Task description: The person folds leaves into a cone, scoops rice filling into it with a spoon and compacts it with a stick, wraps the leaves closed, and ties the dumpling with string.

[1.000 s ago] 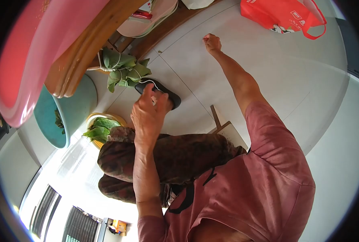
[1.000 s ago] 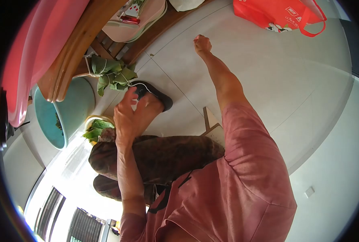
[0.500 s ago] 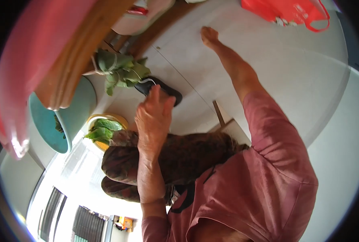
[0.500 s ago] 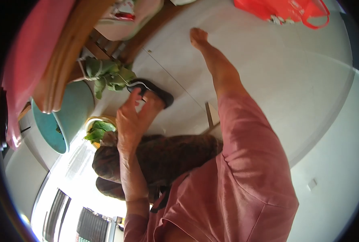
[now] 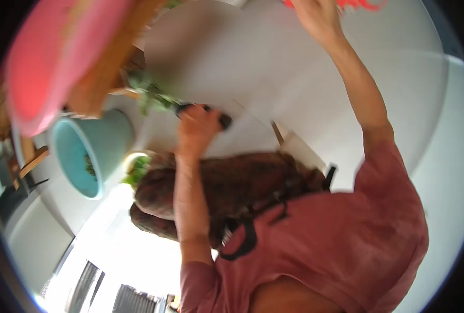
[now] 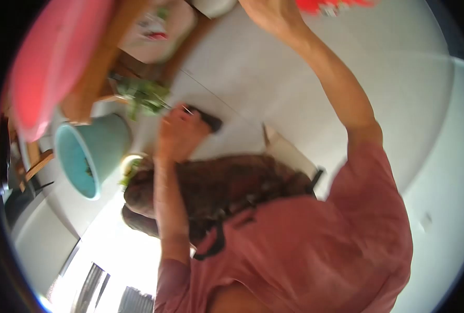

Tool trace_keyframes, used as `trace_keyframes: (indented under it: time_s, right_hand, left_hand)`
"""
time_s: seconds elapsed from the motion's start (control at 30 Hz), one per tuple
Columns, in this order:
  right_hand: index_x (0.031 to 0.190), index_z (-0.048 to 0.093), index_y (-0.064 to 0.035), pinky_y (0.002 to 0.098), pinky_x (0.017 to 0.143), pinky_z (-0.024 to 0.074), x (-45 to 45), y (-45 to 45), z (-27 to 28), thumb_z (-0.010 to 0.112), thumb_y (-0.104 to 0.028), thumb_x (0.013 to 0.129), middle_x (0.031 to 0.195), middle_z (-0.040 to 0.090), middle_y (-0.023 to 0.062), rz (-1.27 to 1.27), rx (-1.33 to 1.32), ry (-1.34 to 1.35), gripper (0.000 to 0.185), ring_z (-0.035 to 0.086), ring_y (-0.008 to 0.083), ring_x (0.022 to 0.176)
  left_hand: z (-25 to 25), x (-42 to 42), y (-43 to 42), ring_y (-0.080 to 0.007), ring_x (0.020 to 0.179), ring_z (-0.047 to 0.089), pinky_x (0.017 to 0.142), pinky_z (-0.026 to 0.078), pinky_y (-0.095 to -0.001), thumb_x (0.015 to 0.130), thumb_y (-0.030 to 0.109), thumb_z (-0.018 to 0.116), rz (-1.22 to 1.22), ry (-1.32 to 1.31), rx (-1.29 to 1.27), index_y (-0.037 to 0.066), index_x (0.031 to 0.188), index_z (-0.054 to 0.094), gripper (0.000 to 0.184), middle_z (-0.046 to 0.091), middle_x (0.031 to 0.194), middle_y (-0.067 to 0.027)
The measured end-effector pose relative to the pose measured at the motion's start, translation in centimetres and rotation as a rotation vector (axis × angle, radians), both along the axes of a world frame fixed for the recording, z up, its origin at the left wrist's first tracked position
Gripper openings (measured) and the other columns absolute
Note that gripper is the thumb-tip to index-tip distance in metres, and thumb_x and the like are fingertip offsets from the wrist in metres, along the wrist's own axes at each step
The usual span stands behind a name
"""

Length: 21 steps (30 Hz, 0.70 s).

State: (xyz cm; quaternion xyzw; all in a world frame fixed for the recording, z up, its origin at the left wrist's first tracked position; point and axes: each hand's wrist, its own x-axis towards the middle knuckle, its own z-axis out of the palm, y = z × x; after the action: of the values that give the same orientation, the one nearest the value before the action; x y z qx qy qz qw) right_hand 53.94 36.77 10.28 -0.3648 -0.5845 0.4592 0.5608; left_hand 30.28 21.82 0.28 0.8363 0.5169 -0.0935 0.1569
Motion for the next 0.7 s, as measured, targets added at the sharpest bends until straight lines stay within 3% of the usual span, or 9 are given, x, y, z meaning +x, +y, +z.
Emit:
trace_keyframes:
  time_s: [0.03, 0.13, 0.17, 0.37, 0.47, 0.57, 0.6, 0.67, 0.7]
  right_hand:
    - [0.089, 0.052, -0.0035, 0.0172, 0.056, 0.0359, -1.5, 0.8, 2.6, 0.056, -0.019, 0.088, 0.070, 0.047, -0.0028, 0.034, 0.117, 0.046, 0.016, 0.042, 0.0033, 0.063]
    - [0.087, 0.052, -0.0015, 0.0184, 0.055, 0.0378, -6.0, 2.9, 9.9, 0.057, -0.016, 0.086, 0.070, 0.050, -0.0002, 0.079, 0.479, 0.012, 0.015, 0.045, 0.0040, 0.062]
    - [0.086, 0.052, -0.0006, 0.0192, 0.055, 0.0388, -7.7, 3.3, 12.4, 0.057, -0.014, 0.086, 0.069, 0.052, 0.0015, 0.048, 0.613, -0.114, 0.014, 0.046, 0.0052, 0.061]
    - [0.075, 0.060, 0.0023, 0.0414, 0.064, 0.0472, -16.2, 8.2, 13.8, 0.068, -0.021, 0.069, 0.073, 0.062, 0.0170, 0.272, 0.669, -0.686, 0.025, 0.061, 0.0314, 0.074]
    - [0.076, 0.062, -0.0001, 0.0402, 0.066, 0.0480, -18.0, 9.4, 13.2, 0.068, -0.017, 0.068, 0.075, 0.062, 0.0169, 0.147, 0.823, -0.995, 0.020, 0.062, 0.0318, 0.075]
    - [0.078, 0.063, -0.0021, 0.0418, 0.065, 0.0481, -20.8, 12.9, 10.4, 0.066, -0.013, 0.067, 0.078, 0.062, 0.0182, 0.082, 1.025, -1.066, 0.016, 0.061, 0.0333, 0.075]
    - [0.080, 0.063, -0.0027, 0.0431, 0.064, 0.0479, -20.4, 12.3, 10.5, 0.065, -0.011, 0.067, 0.081, 0.062, 0.0186, 0.174, 0.983, -1.033, 0.015, 0.061, 0.0338, 0.075]
    - [0.082, 0.061, -0.0012, 0.0427, 0.061, 0.0478, -14.3, 7.5, 13.5, 0.062, -0.008, 0.068, 0.081, 0.062, 0.0188, 0.283, 0.861, -0.855, 0.015, 0.060, 0.0326, 0.071]
    - [0.081, 0.060, -0.0015, 0.0399, 0.060, 0.0473, -10.4, 5.6, 10.4, 0.063, -0.009, 0.070, 0.078, 0.061, 0.0156, 0.290, 0.756, -0.739, 0.014, 0.060, 0.0281, 0.069]
  left_hand:
    - [-3.0, -0.6, -1.2, -0.0264, 0.080, 0.055, 0.072, 0.046, -0.0369, 0.070, 0.029, 0.058, 0.048, -0.064, 0.133, 0.007, 0.079, 0.059, 0.024, 0.055, 0.080, -0.0135]
    - [-3.9, -0.2, -0.9, -0.0329, 0.087, 0.057, 0.076, 0.046, -0.0394, 0.072, 0.029, 0.061, 0.482, -0.298, -0.003, 0.001, 0.094, 0.058, 0.035, 0.060, 0.087, -0.0196]
    - [0.6, 1.1, -0.5, -0.0382, 0.088, 0.058, 0.077, 0.046, -0.0418, 0.075, 0.028, 0.061, 0.677, -0.394, -0.211, -0.005, 0.102, 0.055, 0.043, 0.061, 0.089, -0.0241]
    - [0.4, 0.6, 0.1, -0.0365, 0.090, 0.059, 0.078, 0.047, -0.0394, 0.076, 0.030, 0.061, 0.760, -0.461, -0.259, -0.002, 0.108, 0.054, 0.046, 0.061, 0.092, -0.0234]
    - [-0.7, 0.4, -0.3, -0.0372, 0.083, 0.059, 0.075, 0.047, -0.0403, 0.071, 0.026, 0.060, 0.740, -0.443, -0.199, -0.001, 0.099, 0.058, 0.039, 0.061, 0.086, -0.0244]
    - [-1.4, -1.1, -0.7, -0.0365, 0.076, 0.058, 0.069, 0.047, -0.0424, 0.063, 0.024, 0.058, 0.042, -0.191, 0.053, 0.002, 0.083, 0.062, 0.030, 0.058, 0.080, -0.0227]
    - [-2.6, -1.5, -0.3, -0.0346, 0.074, 0.057, 0.070, 0.047, -0.0426, 0.060, 0.024, 0.058, 0.015, -0.169, 0.121, 0.004, 0.076, 0.062, 0.026, 0.057, 0.077, -0.0200]
    - [-4.1, -2.2, -0.5, -0.0289, 0.076, 0.059, 0.073, 0.047, -0.0384, 0.071, 0.028, 0.060, 0.361, -0.405, -0.060, 0.003, 0.084, 0.061, 0.029, 0.060, 0.075, -0.0150]
    - [-4.9, -2.5, -0.8, -0.0260, 0.077, 0.060, 0.075, 0.047, -0.0363, 0.076, 0.030, 0.061, 0.539, -0.533, -0.116, 0.003, 0.088, 0.061, 0.030, 0.062, 0.074, -0.0125]
